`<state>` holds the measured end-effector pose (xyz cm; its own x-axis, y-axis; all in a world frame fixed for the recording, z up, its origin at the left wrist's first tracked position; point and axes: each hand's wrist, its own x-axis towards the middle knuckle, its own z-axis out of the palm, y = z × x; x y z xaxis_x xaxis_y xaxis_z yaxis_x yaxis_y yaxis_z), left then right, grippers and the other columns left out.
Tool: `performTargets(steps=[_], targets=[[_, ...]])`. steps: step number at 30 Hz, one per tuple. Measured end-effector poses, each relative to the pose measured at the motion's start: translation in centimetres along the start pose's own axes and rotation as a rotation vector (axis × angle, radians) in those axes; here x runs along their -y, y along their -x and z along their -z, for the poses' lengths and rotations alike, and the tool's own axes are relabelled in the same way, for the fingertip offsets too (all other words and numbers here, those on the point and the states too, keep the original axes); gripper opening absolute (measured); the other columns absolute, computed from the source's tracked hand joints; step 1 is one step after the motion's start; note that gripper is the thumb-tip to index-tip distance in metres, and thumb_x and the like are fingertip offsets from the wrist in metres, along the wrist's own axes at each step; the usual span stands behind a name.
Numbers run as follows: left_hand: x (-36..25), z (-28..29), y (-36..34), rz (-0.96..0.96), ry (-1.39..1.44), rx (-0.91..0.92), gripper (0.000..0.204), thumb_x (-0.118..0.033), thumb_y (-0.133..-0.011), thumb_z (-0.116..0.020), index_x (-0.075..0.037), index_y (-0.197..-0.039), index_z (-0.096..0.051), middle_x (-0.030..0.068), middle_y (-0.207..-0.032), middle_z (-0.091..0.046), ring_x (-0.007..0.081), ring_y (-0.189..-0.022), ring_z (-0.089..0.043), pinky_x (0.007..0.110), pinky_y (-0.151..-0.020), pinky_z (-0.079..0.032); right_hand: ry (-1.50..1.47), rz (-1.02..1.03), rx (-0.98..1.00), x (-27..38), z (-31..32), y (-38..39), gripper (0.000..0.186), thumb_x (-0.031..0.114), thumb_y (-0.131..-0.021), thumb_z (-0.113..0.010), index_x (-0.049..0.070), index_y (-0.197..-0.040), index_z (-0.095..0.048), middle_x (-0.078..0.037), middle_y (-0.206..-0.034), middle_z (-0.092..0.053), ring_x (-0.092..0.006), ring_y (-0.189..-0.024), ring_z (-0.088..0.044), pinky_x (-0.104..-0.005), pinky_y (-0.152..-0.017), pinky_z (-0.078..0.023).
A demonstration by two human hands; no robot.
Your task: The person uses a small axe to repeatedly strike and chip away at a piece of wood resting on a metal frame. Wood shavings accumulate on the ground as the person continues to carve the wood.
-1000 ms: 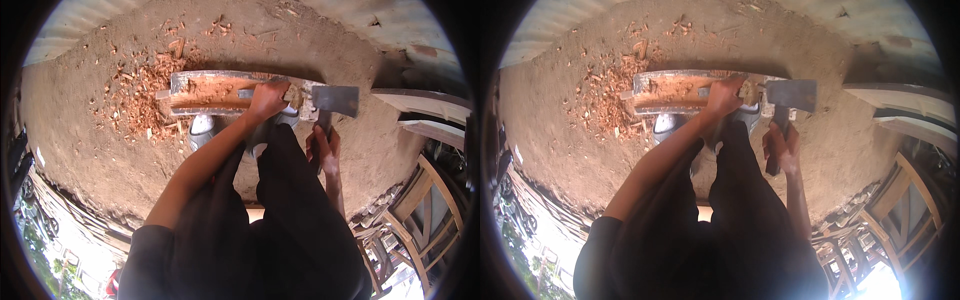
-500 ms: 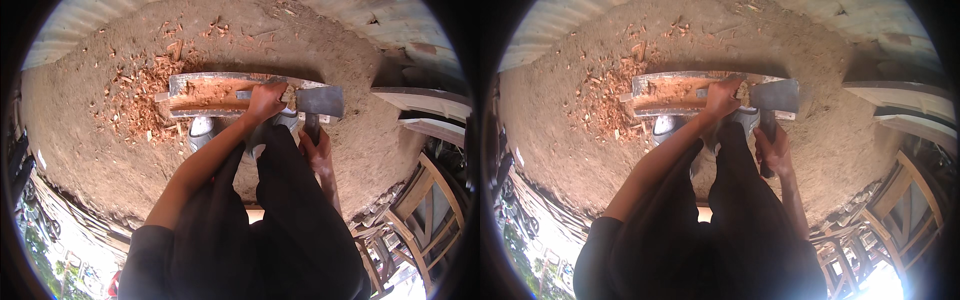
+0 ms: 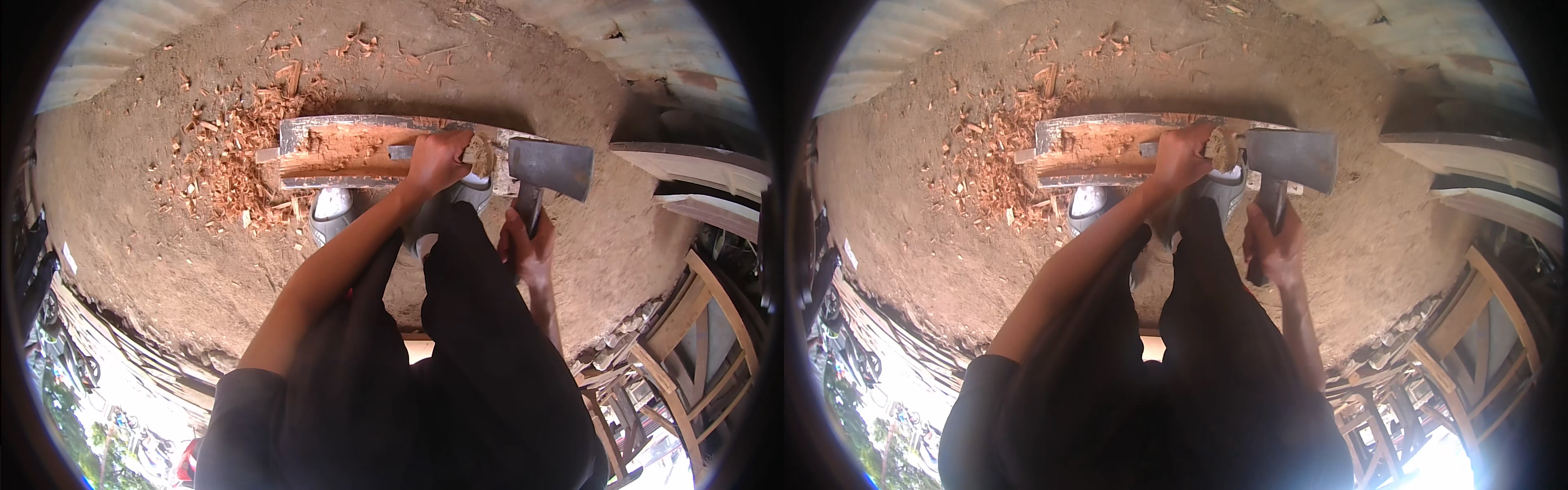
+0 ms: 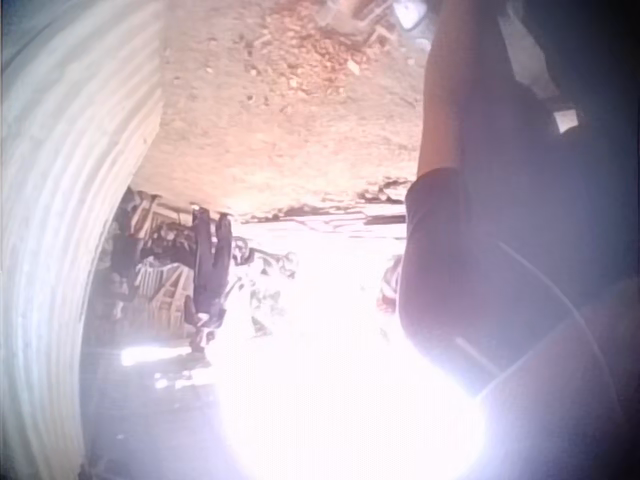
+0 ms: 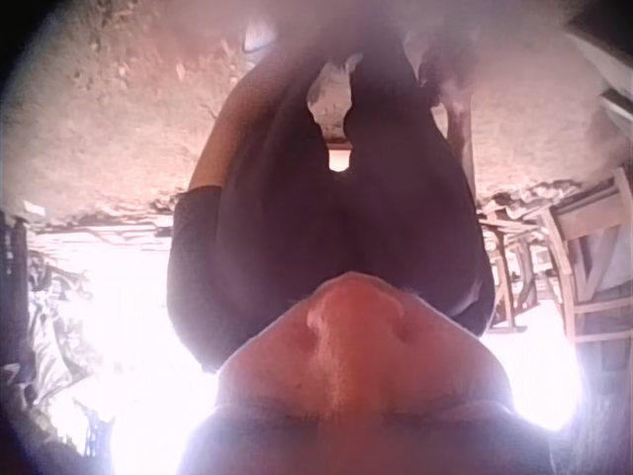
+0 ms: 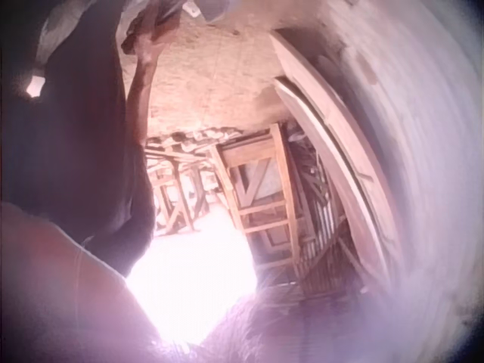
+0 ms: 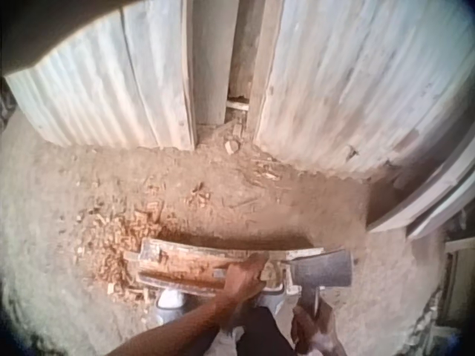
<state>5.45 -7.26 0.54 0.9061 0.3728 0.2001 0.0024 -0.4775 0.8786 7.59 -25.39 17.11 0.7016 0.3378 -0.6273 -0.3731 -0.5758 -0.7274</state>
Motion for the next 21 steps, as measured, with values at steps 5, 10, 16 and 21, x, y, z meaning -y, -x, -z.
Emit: performTargets(steps=[5, 10, 16, 21], targets=[[-0.3, 0.1, -0.3, -0.015, -0.017, 0.014, 0.026, -0.01, -0.066, -0.075, -0.008, -0.082, -0.054, 0.0121, -0.075, -0.063, 0.0379, -0.071, -0.066, 0.048, -0.061, -0.052, -0.055, -0.074, 0.048, 0.8, 0.6, 0.0, 0.024, 0.023, -0.103, -0.065, 0.001, -0.101, -0.055, -0.005, -0.063, -0.056, -0.0141, -0.046, -0.054, -0.0299, -0.042, -0.043], [0.0, 0.1, -0.5, -0.04, 0.0, 0.005, 0.025, -0.009, -0.067, -0.074, -0.008, -0.083, -0.055, 0.012, -0.075, -0.063, 0.0378, -0.072, -0.067, 0.047, -0.061, -0.053, -0.135, 0.08, -0.06, -1.6, -0.6, -0.3, 0.024, 0.023, -0.104, -0.065, 0.001, -0.103, -0.056, -0.005, -0.066, -0.057, -0.0139, -0.047, -0.055, -0.0298, -0.041, -0.043], [-0.4, 0.0, -0.4, -0.001, -0.002, 0.035, 0.024, -0.009, -0.067, -0.074, -0.008, -0.083, -0.056, 0.0115, -0.076, -0.064, 0.037, -0.072, -0.067, 0.047, -0.061, -0.053, -0.135, -0.02, 0.018, -0.1, 1.3, -0.2, 0.024, 0.024, -0.104, -0.064, 0.003, -0.101, -0.055, -0.005, -0.065, -0.057, -0.0144, -0.046, -0.055, -0.0305, -0.041, -0.043], [-0.3, -0.2, -0.3, -0.035, 0.0, 0.007, 0.025, -0.009, -0.067, -0.074, -0.009, -0.084, -0.056, 0.0116, -0.075, -0.063, 0.0368, -0.072, -0.067, 0.046, -0.061, -0.053, -0.123, -0.066, 0.022, -0.3, 0.4, -0.5, 0.025, 0.025, -0.104, -0.063, 0.003, -0.097, -0.053, -0.005, -0.062, -0.055, -0.0152, -0.043, -0.054, -0.0308, -0.04, -0.043]])
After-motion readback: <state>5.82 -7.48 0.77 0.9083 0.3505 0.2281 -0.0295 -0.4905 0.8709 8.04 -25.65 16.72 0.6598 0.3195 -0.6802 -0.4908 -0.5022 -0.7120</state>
